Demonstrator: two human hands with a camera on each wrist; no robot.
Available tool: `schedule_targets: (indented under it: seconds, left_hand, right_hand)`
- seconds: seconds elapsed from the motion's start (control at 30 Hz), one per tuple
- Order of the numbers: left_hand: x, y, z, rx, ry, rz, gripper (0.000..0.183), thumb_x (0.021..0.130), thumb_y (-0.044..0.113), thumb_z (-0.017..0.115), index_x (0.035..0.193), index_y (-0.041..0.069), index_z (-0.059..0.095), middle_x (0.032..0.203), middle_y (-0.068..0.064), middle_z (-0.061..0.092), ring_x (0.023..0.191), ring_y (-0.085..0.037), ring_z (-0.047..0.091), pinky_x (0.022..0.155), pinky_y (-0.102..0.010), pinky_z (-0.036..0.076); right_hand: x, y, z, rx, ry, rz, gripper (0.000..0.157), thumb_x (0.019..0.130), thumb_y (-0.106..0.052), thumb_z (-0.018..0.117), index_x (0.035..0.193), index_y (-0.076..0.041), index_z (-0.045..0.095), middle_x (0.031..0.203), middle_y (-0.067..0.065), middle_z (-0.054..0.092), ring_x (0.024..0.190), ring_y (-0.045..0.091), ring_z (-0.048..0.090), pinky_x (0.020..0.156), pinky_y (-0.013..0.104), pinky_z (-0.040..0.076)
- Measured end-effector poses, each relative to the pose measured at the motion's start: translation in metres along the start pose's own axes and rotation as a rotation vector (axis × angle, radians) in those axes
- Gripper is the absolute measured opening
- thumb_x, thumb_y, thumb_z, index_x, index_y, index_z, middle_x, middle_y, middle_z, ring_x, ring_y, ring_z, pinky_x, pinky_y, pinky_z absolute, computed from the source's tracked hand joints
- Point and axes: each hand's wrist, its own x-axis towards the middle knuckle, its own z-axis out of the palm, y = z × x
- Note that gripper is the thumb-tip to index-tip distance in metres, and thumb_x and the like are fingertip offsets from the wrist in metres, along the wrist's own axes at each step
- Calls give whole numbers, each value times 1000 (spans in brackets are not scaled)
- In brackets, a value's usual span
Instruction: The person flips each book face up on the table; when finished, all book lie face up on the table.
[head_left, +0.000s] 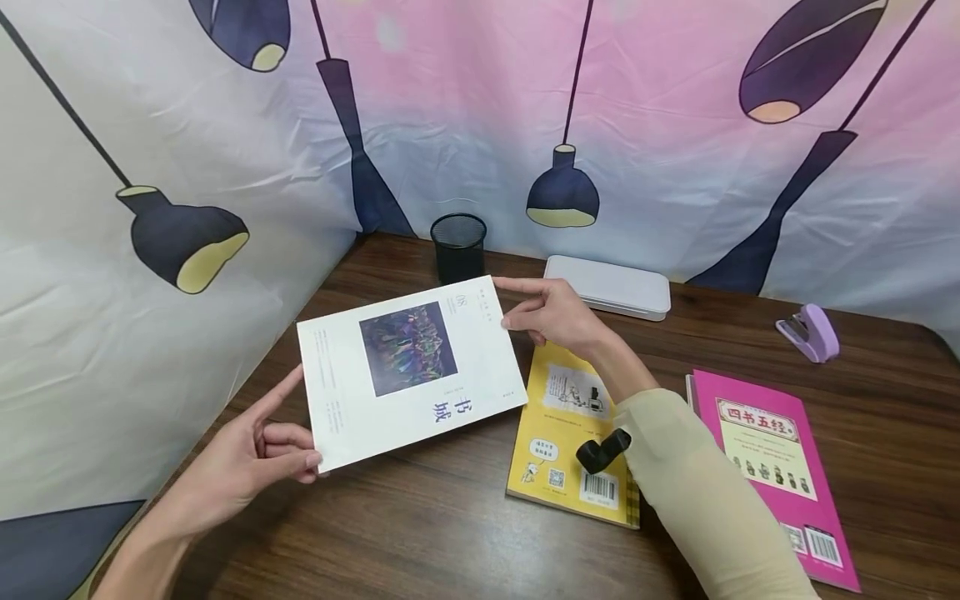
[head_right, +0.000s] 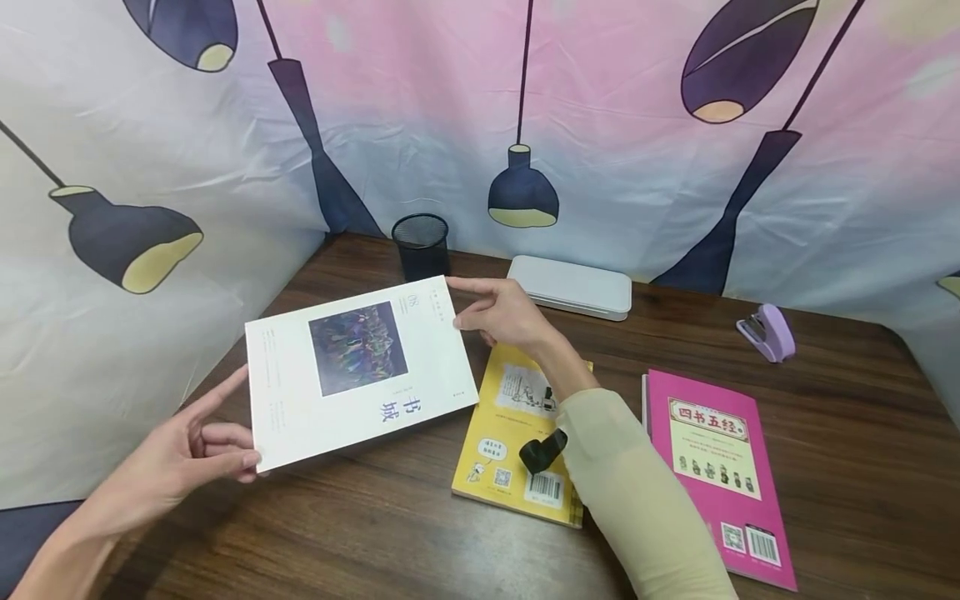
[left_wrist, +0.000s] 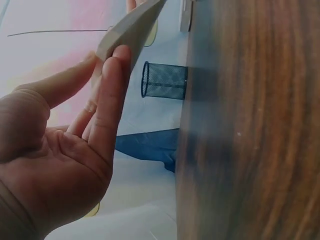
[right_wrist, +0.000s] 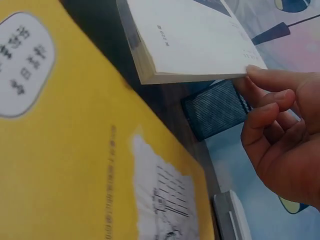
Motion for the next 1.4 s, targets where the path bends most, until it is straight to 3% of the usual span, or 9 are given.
schedule_targets:
  seconds: [0.37, 0.53, 0.7, 1.0, 1.4]
  left_hand:
    - [-6, -8, 0, -7, 6, -180, 106, 97, -6, 69, 167, 0, -9, 97, -4, 79, 79, -20, 76, 75, -33, 64]
    - [-7, -13, 1, -37, -28, -223, 105, 98, -4, 68, 166, -3, -13, 97, -6, 79, 82, -19, 77, 75, -35, 65]
    - [-6, -17, 2, -76, -71, -263, 107, 99, -2, 68, 164, -6, -17, 98, -9, 78, 86, -20, 78, 77, -37, 65]
    - [-4, -17, 4, -64, -96, -375, 109, 97, 4, 72, 161, -13, -15, 95, -11, 75, 82, -20, 76, 75, -35, 64]
    - [-4, -13, 7, 12, -73, -445, 108, 94, 2, 72, 160, -16, -11, 92, -14, 75, 78, -22, 75, 71, -35, 64]
  right_hand:
    - [13, 10, 17, -41, -24, 95, 54, 96, -8, 76, 146, -26, 66, 101, 10, 81, 51, 18, 41, 54, 29, 37]
    - [17, 15, 23, -66, -42, 136, 53, 96, -9, 77, 146, -25, 66, 103, 9, 81, 49, 19, 41, 54, 29, 37]
    - [20, 21, 28, -90, -38, 164, 52, 95, -10, 78, 144, -24, 68, 93, 8, 80, 47, 17, 42, 53, 29, 39]
    - [21, 26, 31, -108, -91, 166, 54, 94, -9, 79, 145, -22, 67, 83, 5, 77, 48, 15, 46, 53, 27, 44]
    - [26, 25, 33, -217, -152, 189, 61, 93, -10, 80, 150, -24, 63, 96, 9, 74, 49, 13, 45, 52, 25, 43]
